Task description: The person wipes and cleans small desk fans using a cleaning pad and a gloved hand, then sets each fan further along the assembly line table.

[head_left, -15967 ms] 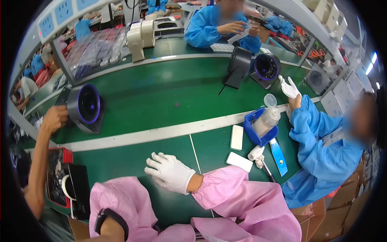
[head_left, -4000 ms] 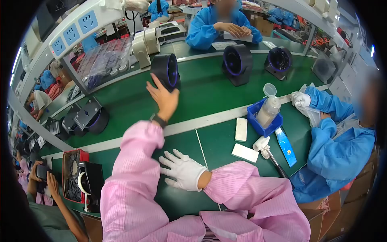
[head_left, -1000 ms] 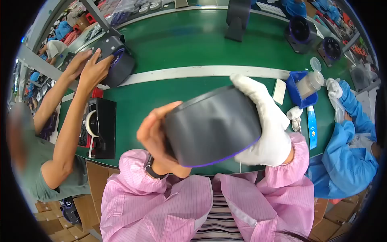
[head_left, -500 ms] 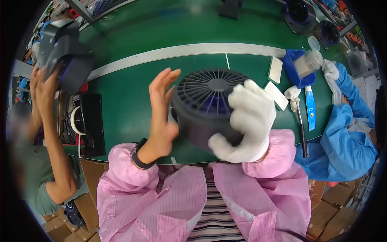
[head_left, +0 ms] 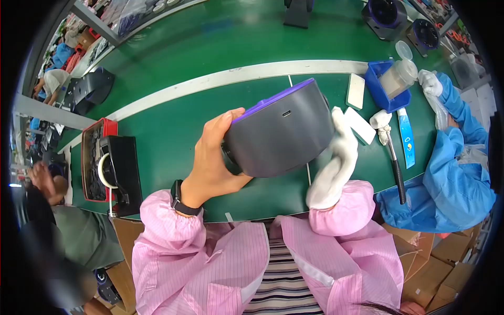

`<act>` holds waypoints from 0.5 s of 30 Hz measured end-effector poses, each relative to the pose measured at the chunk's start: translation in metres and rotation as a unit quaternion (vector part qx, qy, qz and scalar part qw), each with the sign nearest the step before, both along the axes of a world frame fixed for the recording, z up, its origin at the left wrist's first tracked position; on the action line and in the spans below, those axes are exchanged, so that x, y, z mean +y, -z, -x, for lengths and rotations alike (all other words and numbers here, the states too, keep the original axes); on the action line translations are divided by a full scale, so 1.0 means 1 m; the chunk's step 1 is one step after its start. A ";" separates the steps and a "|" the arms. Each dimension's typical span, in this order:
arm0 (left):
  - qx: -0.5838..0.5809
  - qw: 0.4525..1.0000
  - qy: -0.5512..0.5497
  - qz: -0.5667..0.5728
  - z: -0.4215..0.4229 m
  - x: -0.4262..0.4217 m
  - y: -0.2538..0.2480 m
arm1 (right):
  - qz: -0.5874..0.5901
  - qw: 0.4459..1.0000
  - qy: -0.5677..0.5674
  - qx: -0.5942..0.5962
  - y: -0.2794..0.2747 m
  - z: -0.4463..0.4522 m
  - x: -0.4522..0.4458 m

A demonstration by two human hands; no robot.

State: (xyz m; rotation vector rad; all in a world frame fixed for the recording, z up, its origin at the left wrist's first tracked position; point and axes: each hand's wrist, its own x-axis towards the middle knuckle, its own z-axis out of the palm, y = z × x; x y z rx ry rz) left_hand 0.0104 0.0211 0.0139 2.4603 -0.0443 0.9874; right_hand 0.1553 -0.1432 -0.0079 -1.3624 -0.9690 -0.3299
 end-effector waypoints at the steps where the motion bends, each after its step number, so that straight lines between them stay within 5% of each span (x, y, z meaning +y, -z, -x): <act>1: -0.019 1.000 -0.007 0.019 -0.001 -0.003 0.000 | 0.051 0.993 -0.060 -0.093 -0.024 0.002 0.000; 4: -0.049 0.997 -0.021 0.052 0.001 -0.004 0.009 | 0.195 0.906 -0.164 -0.339 -0.060 0.026 0.006; 7: -0.042 0.996 -0.049 0.062 0.001 -0.009 0.011 | 0.284 0.883 -0.118 -0.354 -0.096 0.018 0.021; 10: -0.032 0.995 -0.058 0.076 0.001 -0.014 0.007 | 0.258 0.948 -0.114 -0.149 -0.094 -0.026 0.022; 11: 0.014 0.998 -0.048 0.023 0.006 -0.009 0.014 | 0.224 0.959 -0.176 0.011 -0.072 -0.036 0.025; 13: -0.033 0.997 -0.022 0.068 0.002 -0.009 0.025 | 0.130 0.881 -0.306 0.338 -0.039 -0.055 0.028; 15: -0.098 0.981 -0.040 0.161 -0.010 -0.018 0.043 | 0.100 0.869 -0.346 0.338 -0.006 -0.064 0.031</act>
